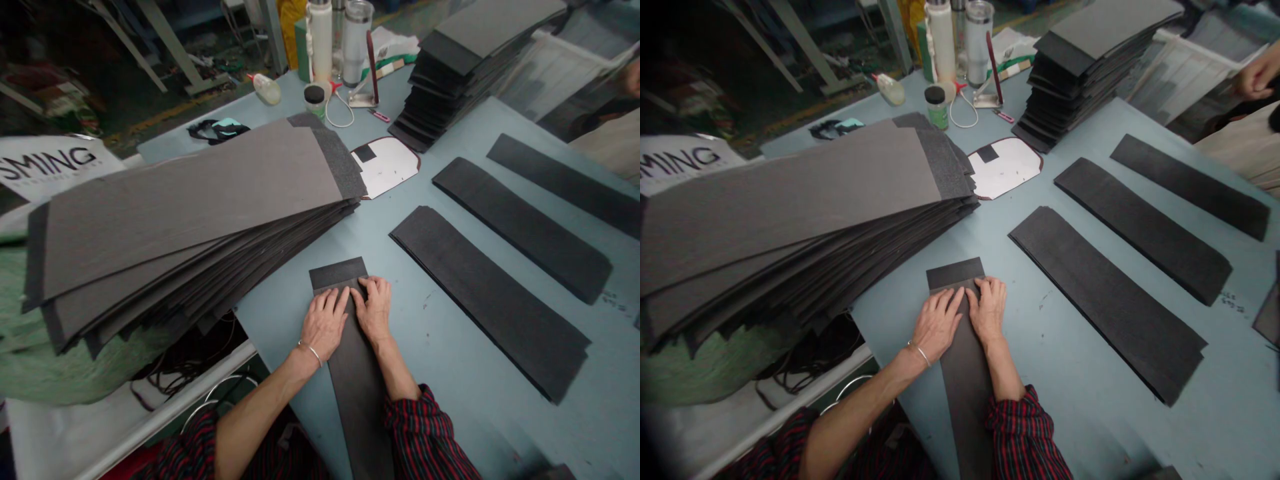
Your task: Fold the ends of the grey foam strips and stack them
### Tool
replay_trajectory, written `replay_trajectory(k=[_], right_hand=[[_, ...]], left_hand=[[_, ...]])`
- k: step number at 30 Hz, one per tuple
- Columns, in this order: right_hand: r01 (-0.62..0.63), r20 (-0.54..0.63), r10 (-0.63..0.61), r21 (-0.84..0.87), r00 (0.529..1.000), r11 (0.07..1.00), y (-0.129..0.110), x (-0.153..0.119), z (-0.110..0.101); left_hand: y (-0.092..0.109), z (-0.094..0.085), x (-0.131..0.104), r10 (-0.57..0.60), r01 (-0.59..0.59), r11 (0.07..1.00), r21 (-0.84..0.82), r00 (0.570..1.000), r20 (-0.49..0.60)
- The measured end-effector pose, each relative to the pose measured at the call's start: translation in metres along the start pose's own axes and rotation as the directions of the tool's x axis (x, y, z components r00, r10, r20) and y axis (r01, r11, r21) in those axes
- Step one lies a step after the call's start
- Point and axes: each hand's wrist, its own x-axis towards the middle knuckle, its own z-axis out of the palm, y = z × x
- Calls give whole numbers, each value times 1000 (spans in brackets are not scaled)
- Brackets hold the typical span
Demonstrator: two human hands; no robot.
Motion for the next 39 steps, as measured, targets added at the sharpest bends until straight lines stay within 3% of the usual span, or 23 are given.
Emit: replay_trajectory(k=[7, 12, 21, 28, 32, 39], right_hand=[[26, 29, -30, 122, 999, 992, 6, 0, -7], [17, 11, -19, 135, 1000, 991, 5, -2, -6], [27, -89, -8, 219, 996, 975, 11, -6, -5], [-9, -60, 24, 233, 998, 972, 11, -7, -5], [-8, -59, 22, 237, 998, 972, 11, -8, -5], [-19, -50, 31, 224, 998, 974, 11, -9, -3]], left_hand=[[0, -3, 10, -14, 13, 1000, -21, 999, -41], [0, 2, 18, 195, -195, 980, -42, 981, 12], [-13, 7, 23, 244, -242, 969, -53, 969, 39], [-31, 1, 34, 353, -353, 936, -16, 933, 66], [-39, -4, 40, 440, -442, 897, -4, 893, 99], [-38, -17, 41, 457, -455, 889, -52, 879, 134]])
